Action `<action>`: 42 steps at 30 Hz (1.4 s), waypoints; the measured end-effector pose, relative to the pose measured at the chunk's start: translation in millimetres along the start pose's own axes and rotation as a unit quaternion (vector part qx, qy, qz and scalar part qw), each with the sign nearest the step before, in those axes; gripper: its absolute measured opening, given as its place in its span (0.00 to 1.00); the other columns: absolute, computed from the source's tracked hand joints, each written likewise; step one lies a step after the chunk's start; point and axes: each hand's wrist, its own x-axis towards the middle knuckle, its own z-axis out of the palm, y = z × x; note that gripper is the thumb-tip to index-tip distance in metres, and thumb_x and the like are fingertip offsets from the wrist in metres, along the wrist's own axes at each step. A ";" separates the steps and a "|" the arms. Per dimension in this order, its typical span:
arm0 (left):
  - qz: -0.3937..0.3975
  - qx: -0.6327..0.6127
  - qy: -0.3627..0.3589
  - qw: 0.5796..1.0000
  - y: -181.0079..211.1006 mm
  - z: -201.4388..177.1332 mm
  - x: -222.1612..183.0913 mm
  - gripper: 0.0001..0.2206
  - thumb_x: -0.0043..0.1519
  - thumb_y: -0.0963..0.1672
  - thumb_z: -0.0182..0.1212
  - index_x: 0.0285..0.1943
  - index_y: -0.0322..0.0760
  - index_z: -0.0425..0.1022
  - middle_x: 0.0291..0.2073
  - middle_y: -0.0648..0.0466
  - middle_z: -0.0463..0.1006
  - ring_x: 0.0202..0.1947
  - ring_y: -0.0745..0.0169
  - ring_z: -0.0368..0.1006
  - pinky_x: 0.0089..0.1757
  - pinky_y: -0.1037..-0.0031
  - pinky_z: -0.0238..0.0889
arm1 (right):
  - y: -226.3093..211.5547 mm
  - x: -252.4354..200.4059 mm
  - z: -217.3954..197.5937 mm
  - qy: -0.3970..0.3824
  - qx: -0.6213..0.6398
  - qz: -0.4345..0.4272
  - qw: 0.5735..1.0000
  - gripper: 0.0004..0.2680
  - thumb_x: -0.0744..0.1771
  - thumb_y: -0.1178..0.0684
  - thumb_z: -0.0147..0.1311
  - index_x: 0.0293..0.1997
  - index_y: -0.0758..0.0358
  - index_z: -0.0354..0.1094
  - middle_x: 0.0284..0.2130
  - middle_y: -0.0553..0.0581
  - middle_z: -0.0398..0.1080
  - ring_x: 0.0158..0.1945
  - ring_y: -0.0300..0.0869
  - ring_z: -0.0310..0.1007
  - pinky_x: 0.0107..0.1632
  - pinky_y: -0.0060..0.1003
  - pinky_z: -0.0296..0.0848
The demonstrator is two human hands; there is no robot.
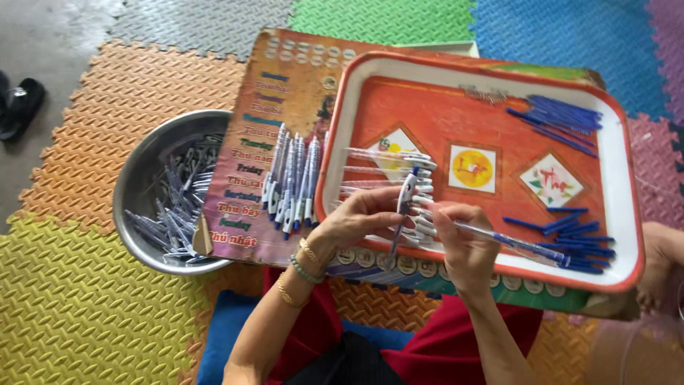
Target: The person assembles pens by inserting ink cartridges into clear barrels and attaching blue caps while sitting on a floor mat.
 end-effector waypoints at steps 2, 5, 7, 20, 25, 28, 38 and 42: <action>0.000 -0.002 -0.003 1.000 -1.7 -2.7 -0.4 0.28 0.71 0.35 0.64 0.83 0.32 0.65 0.59 0.36 0.82 0.55 0.43 0.84 0.49 0.49 0.84 | -0.1 -0.5 3.2 -0.009 -0.019 -0.013 1.000 0.05 0.70 0.60 0.65 0.43 0.71 0.73 0.41 0.72 0.82 0.50 0.54 0.86 0.54 0.46 0.82; -0.003 0.002 -0.005 1.000 1.0 2.2 0.2 0.28 0.70 0.35 0.64 0.82 0.31 0.66 0.57 0.36 0.83 0.54 0.45 0.85 0.49 0.51 0.84 | 5.0 -2.2 4.5 -0.012 -0.014 -0.015 1.000 0.06 0.71 0.60 0.64 0.44 0.71 0.70 0.40 0.72 0.82 0.49 0.52 0.86 0.52 0.44 0.82; 0.016 0.002 0.015 1.000 -1.1 5.6 -0.2 0.27 0.68 0.35 0.66 0.79 0.29 0.69 0.52 0.39 0.85 0.52 0.47 0.86 0.47 0.52 0.85 | 5.2 -4.3 6.8 -0.008 0.006 -0.018 1.000 0.06 0.71 0.61 0.65 0.44 0.71 0.71 0.39 0.70 0.82 0.48 0.55 0.87 0.52 0.47 0.84; 0.022 0.022 0.048 0.998 -12.2 1.2 3.3 0.28 0.64 0.34 0.72 0.75 0.23 0.72 0.48 0.33 0.86 0.47 0.42 0.86 0.43 0.48 0.85 | 6.8 -7.7 7.1 -0.017 -0.064 -0.022 0.998 0.05 0.69 0.61 0.69 0.44 0.67 0.74 0.37 0.67 0.82 0.38 0.40 0.83 0.39 0.34 0.83; 0.025 0.053 0.078 0.995 -4.4 10.0 4.0 0.27 0.62 0.36 0.75 0.71 0.23 0.75 0.44 0.37 0.87 0.44 0.46 0.87 0.42 0.53 0.86 | 9.8 0.0 8.9 -0.014 -0.040 -0.053 0.998 0.05 0.70 0.62 0.67 0.43 0.68 0.73 0.36 0.64 0.83 0.40 0.38 0.84 0.41 0.32 0.82; 0.014 0.068 0.091 0.993 -1.1 12.1 3.4 0.26 0.62 0.38 0.75 0.72 0.25 0.75 0.45 0.40 0.87 0.45 0.52 0.88 0.42 0.60 0.86 | 32.2 -3.3 1.8 -0.041 -0.050 -0.107 0.992 0.04 0.70 0.62 0.66 0.46 0.66 0.75 0.37 0.68 0.82 0.34 0.45 0.84 0.41 0.41 0.86; -0.001 0.053 0.084 0.995 -5.8 3.7 1.0 0.26 0.64 0.38 0.74 0.73 0.23 0.74 0.45 0.40 0.86 0.45 0.51 0.87 0.42 0.55 0.87 | -3.6 14.9 -13.3 -0.095 0.011 -0.165 0.982 0.10 0.74 0.53 0.54 0.35 0.65 0.70 0.43 0.68 0.80 0.54 0.61 0.85 0.53 0.52 0.86; -0.018 0.053 0.048 0.997 -7.6 -1.8 -2.8 0.26 0.68 0.38 0.69 0.77 0.26 0.70 0.44 0.45 0.82 0.41 0.63 0.83 0.38 0.66 0.85 | -28.6 48.5 -16.1 -0.103 -0.043 0.024 0.993 0.07 0.77 0.57 0.43 0.57 0.70 0.64 0.40 0.64 0.73 0.41 0.47 0.76 0.47 0.39 0.78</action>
